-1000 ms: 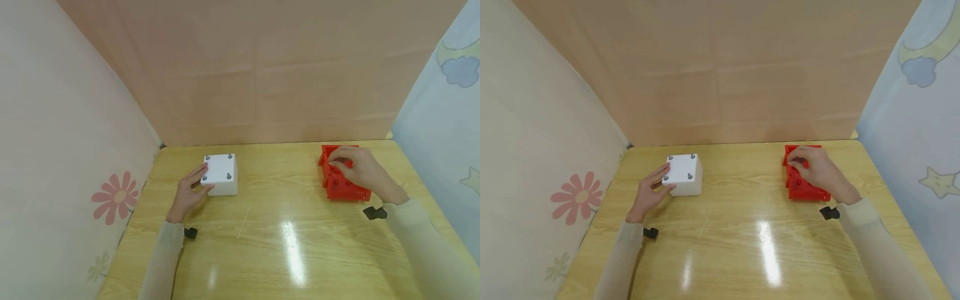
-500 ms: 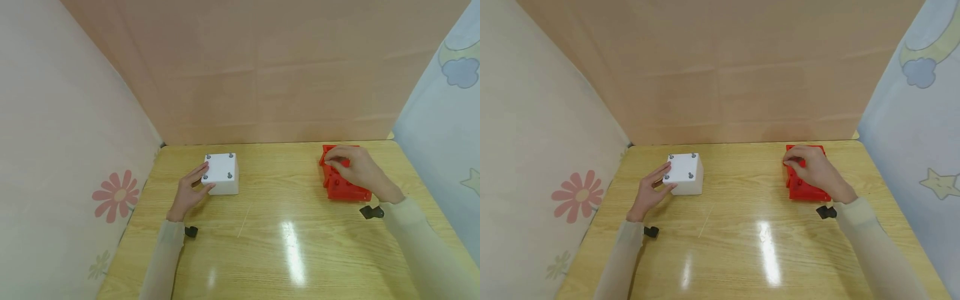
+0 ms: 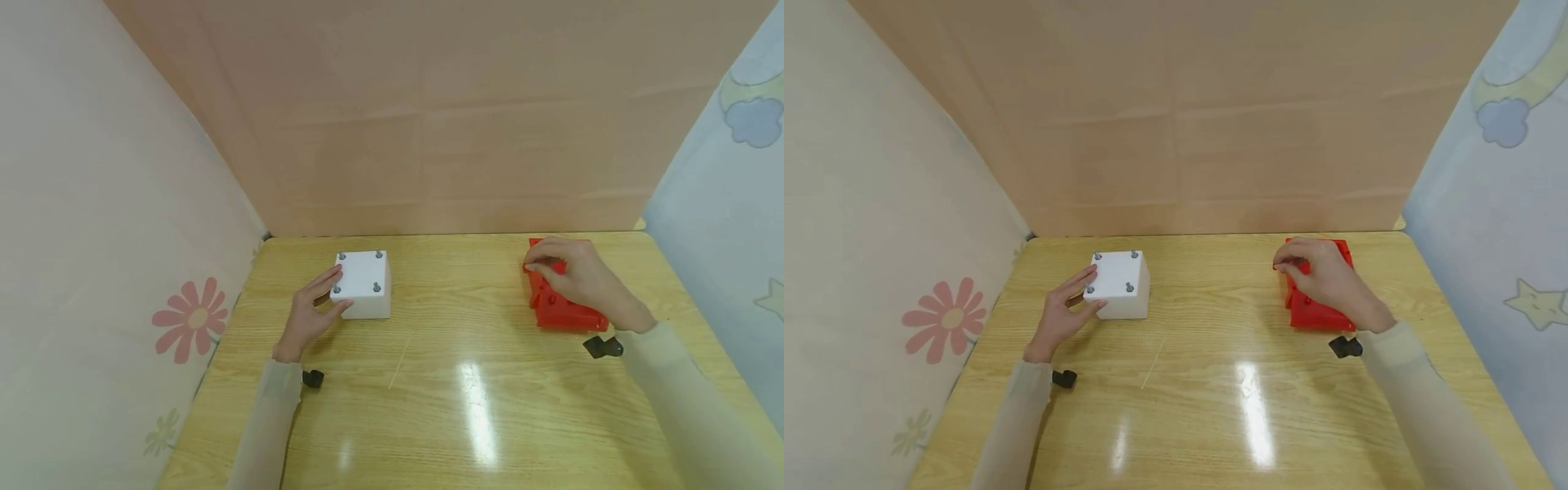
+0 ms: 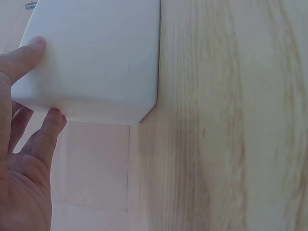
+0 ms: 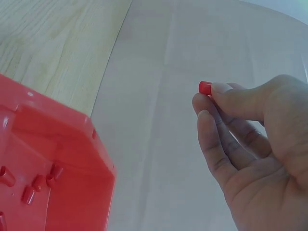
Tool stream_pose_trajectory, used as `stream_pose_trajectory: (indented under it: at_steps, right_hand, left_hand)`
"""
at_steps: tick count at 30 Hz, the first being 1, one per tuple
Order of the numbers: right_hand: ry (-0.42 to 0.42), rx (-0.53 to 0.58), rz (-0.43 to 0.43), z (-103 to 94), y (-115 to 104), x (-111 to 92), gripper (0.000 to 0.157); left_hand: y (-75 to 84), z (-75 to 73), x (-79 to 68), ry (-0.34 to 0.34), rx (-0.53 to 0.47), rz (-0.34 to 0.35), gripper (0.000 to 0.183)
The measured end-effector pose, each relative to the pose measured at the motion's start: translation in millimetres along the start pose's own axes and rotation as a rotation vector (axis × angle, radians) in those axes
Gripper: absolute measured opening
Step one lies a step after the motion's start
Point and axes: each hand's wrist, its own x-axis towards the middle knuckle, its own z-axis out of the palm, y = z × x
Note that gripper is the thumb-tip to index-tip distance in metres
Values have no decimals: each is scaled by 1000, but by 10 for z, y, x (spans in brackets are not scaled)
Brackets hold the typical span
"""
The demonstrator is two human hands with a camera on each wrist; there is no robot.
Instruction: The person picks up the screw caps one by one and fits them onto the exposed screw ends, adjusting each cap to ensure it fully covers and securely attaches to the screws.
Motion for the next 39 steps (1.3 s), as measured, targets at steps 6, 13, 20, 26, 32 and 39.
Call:
stream_pose_trajectory:
  at_steps: [6,13,20,26,32,39]
  right_hand:
    - [-6,76,10,16,-54,26,30]
    - [-19,91,-17,39,-111,85,29]
    - [-22,73,-10,56,-157,135,29]
    - [-26,91,-18,78,-188,179,27]
    - [-39,100,-16,114,-209,219,26]
    - [-30,173,-33,185,-259,247,26]
  left_hand:
    - [-10,-1,4,-11,3,6,62]
    - [11,-21,-4,-20,-10,16,61]
    - [25,-15,-5,-26,-13,-17,62]
    - [19,-8,-6,-11,-28,-27,62]
    - [28,8,-9,-8,-65,-40,62]
    - [30,-6,-18,-12,-63,-45,63]
